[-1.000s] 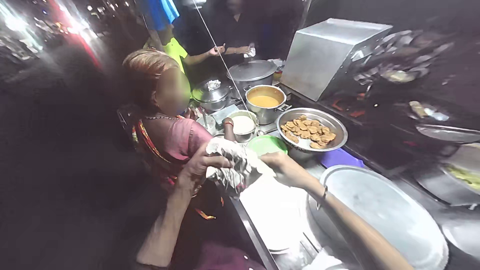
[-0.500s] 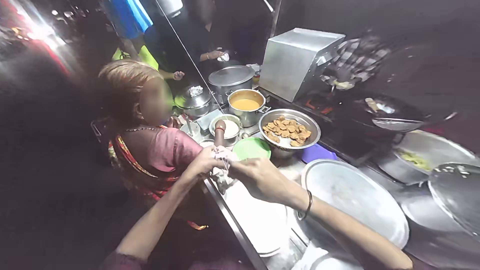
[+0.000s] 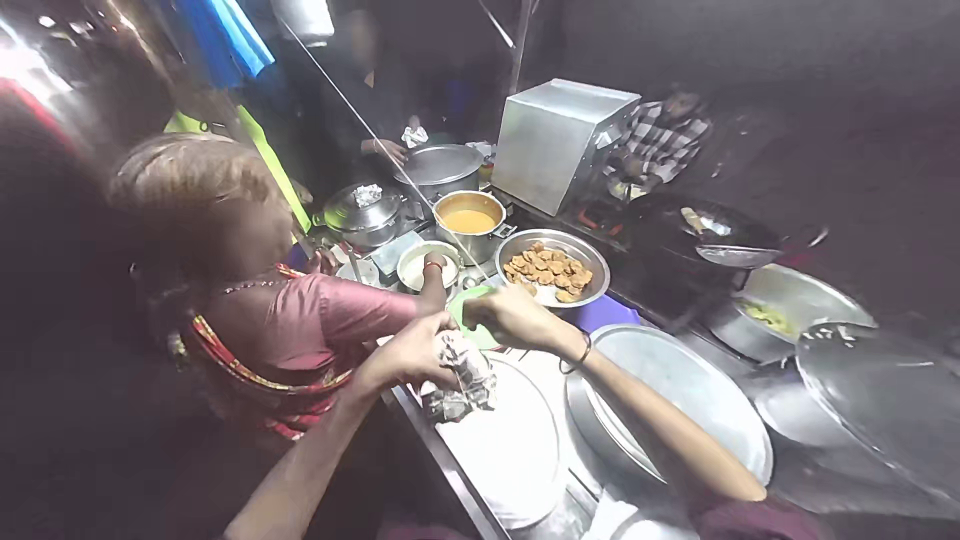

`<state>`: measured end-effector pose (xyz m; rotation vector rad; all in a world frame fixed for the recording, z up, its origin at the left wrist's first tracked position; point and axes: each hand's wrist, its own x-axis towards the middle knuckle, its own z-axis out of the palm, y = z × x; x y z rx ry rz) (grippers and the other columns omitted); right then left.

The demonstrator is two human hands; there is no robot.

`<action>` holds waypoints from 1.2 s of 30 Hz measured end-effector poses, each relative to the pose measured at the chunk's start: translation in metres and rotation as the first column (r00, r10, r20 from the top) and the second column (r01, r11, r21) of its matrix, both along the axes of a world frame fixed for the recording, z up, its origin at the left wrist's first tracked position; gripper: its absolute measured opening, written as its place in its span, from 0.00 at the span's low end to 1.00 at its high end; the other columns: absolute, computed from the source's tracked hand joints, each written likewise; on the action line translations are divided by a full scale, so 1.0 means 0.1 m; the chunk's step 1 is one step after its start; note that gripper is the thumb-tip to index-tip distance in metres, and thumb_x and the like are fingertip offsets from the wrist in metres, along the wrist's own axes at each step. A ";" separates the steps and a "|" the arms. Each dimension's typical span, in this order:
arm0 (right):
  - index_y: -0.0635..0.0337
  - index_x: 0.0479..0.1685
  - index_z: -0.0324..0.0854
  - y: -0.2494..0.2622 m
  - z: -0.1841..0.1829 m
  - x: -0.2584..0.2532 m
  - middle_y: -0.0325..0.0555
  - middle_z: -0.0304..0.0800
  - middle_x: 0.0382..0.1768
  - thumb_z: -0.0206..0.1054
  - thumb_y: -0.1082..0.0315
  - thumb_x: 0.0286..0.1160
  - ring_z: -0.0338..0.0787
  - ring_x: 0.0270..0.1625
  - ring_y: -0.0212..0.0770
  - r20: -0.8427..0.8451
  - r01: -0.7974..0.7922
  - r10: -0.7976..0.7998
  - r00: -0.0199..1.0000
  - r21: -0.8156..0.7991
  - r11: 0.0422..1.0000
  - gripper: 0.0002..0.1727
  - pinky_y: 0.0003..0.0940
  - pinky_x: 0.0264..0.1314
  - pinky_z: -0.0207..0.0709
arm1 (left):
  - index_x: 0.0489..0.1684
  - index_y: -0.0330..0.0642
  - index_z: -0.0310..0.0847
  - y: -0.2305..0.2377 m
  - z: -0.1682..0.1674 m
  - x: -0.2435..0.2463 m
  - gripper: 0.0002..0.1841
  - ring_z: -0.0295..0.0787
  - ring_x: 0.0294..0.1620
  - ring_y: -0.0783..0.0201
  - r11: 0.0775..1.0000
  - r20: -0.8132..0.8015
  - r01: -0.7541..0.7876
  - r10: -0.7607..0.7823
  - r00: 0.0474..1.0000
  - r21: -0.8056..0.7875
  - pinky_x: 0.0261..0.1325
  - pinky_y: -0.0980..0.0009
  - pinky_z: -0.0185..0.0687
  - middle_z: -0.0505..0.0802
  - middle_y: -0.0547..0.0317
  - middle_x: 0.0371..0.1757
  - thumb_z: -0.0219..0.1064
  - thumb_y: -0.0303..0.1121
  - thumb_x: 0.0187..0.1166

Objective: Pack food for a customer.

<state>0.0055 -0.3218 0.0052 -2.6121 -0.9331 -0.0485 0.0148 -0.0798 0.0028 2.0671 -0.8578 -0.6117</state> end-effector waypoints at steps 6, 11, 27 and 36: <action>0.61 0.42 0.81 0.48 0.27 -0.41 0.54 0.86 0.28 0.62 0.62 0.78 0.90 0.33 0.60 0.164 0.186 -0.153 0.975 -0.212 0.959 0.10 0.57 0.32 0.78 | 0.62 0.39 0.79 0.02 -0.04 0.06 0.32 0.89 0.50 0.51 0.960 0.052 -0.144 0.136 0.989 0.239 0.53 0.47 0.85 0.90 0.46 0.49 0.80 0.24 0.50; 0.54 0.41 0.81 0.47 0.12 -0.21 0.50 0.87 0.29 0.55 0.59 0.82 0.91 0.36 0.58 0.010 0.162 -0.163 0.987 -0.155 0.974 0.12 0.60 0.33 0.77 | 0.64 0.40 0.81 -0.03 -0.08 -0.15 0.34 0.90 0.55 0.46 0.917 0.107 -0.037 -0.006 0.994 0.396 0.57 0.41 0.84 0.92 0.44 0.52 0.85 0.32 0.50; 0.54 0.43 0.89 -0.48 -0.78 -0.34 0.42 0.90 0.29 0.60 0.66 0.81 0.89 0.33 0.42 -0.106 0.130 -0.102 0.989 0.303 0.944 0.11 0.53 0.38 0.83 | 0.59 0.40 0.82 0.44 -0.11 -0.05 0.30 0.93 0.48 0.65 0.821 -0.350 -0.302 0.134 0.927 -0.484 0.55 0.66 0.92 0.94 0.57 0.48 0.82 0.22 0.51; 0.47 0.38 0.83 0.33 0.28 -0.19 0.37 0.81 0.17 0.62 0.62 0.79 0.85 0.20 0.45 0.241 0.094 -0.086 0.967 -0.021 0.995 0.05 0.49 0.19 0.72 | 0.57 0.40 0.83 -0.07 -0.52 -0.10 0.25 0.90 0.45 0.65 0.990 -0.143 -0.133 0.124 0.982 -0.051 0.52 0.60 0.88 0.92 0.55 0.46 0.82 0.29 0.58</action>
